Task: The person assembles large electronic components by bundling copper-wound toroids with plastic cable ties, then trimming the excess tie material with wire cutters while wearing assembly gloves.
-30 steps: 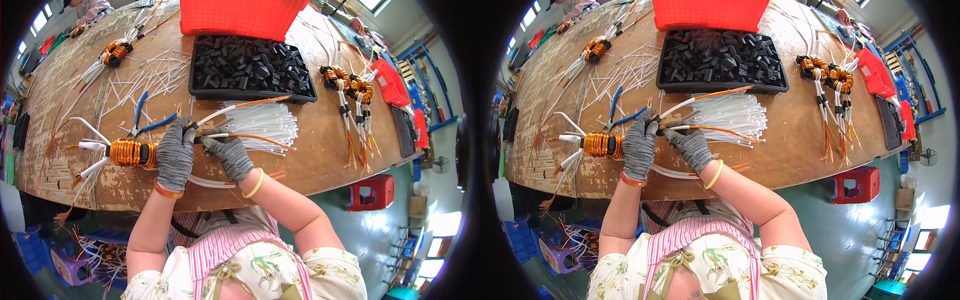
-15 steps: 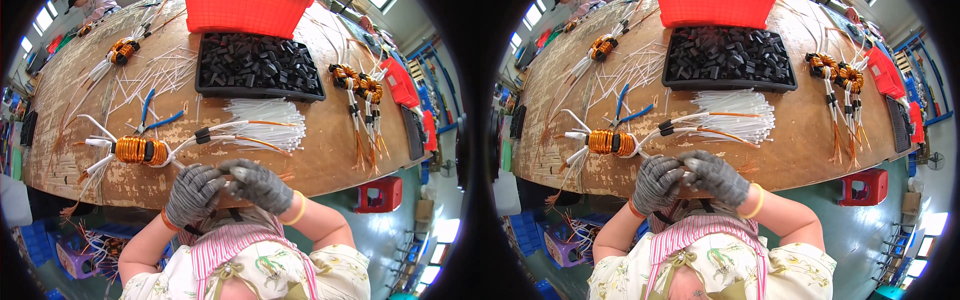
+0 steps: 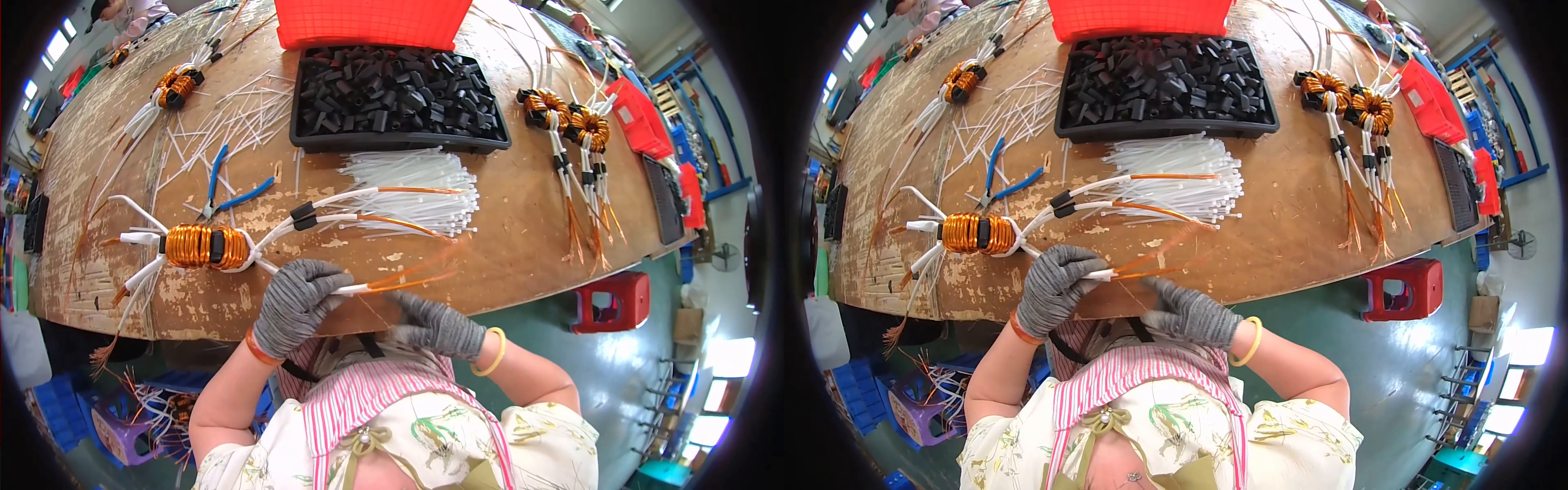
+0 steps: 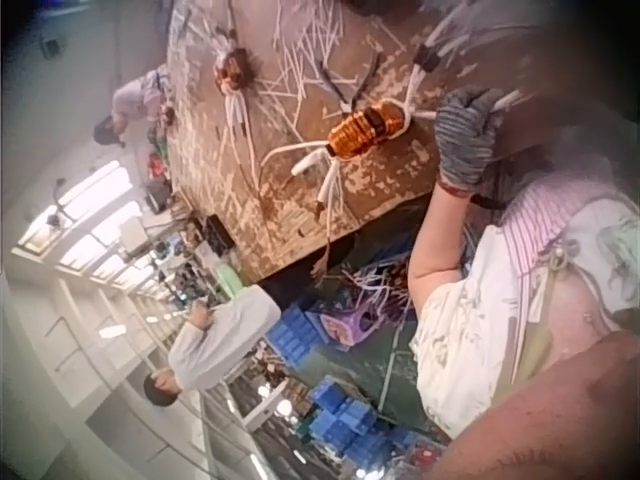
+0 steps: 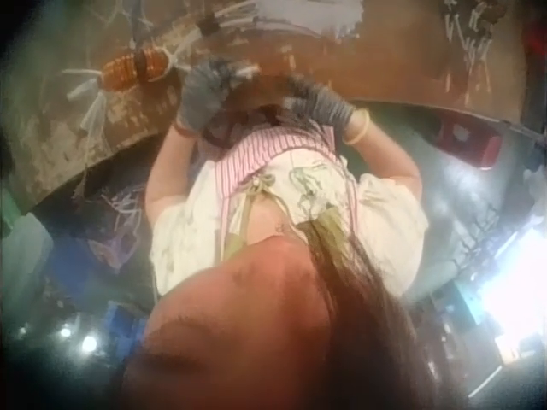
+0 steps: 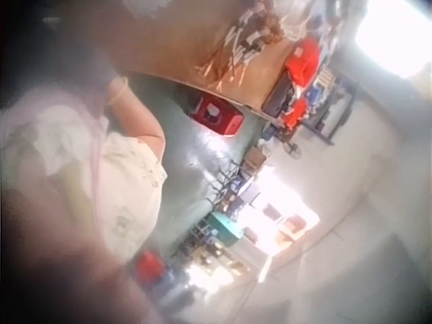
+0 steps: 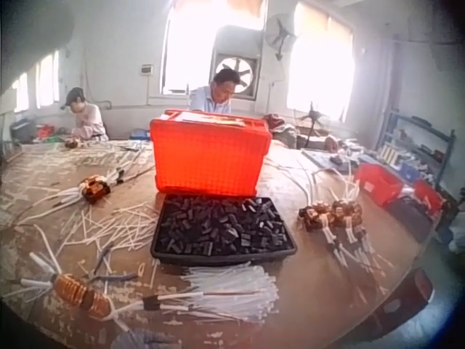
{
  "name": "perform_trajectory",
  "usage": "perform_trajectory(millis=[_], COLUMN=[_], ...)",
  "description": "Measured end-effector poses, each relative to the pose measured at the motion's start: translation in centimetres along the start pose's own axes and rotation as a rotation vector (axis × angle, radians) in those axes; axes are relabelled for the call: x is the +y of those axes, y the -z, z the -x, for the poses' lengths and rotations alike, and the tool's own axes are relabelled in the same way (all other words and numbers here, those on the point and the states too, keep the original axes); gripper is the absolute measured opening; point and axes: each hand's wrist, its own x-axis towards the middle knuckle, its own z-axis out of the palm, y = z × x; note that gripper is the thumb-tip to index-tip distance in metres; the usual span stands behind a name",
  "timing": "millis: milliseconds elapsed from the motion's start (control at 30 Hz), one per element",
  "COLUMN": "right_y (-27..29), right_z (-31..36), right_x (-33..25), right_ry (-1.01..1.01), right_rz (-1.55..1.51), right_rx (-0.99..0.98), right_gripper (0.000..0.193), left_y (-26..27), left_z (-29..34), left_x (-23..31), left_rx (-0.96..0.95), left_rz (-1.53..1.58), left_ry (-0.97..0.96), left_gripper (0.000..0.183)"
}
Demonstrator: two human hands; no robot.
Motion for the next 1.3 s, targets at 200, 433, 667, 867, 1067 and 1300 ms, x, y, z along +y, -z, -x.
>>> perform_trajectory(millis=[200,433,667,867,1067,1300], right_y=[-1.2,0.9,5.5,0.7,0.2,2.3], right_z=[-1.2,-0.2,2.7,6.0,1.8,1.2], right_x=[-1.5,0.5,-0.6,-4.9,-6.1,-4.7], right_ry=[0.146,0.265,0.522,0.477,0.149,0.281], right_rz=[-0.555,-0.661,-0.906,-0.426,-0.544,-0.655], right_rx=[0.222,0.404,0.493,0.441,0.263,0.327], right_gripper=[0.050,0.039,0.045,0.033,0.048,0.036], left_y=[-0.6,-1.1,-1.1,-1.4,-1.5,-1.7], left_z=[0.0,-0.1,0.1,0.5,0.3,0.4], left_x=[-0.5,-0.4,-0.5,-0.7,-0.7,-1.3], left_rx=[-0.044,-0.068,-0.088,-0.058,-0.065,-0.046], left_rz=[-0.048,-0.118,-0.177,-0.185,-0.207,-0.201], left_ry=[0.024,0.030,0.031,0.043,-0.002,-0.063], left_gripper=[0.019,0.017,0.019,0.020,0.018,0.021])
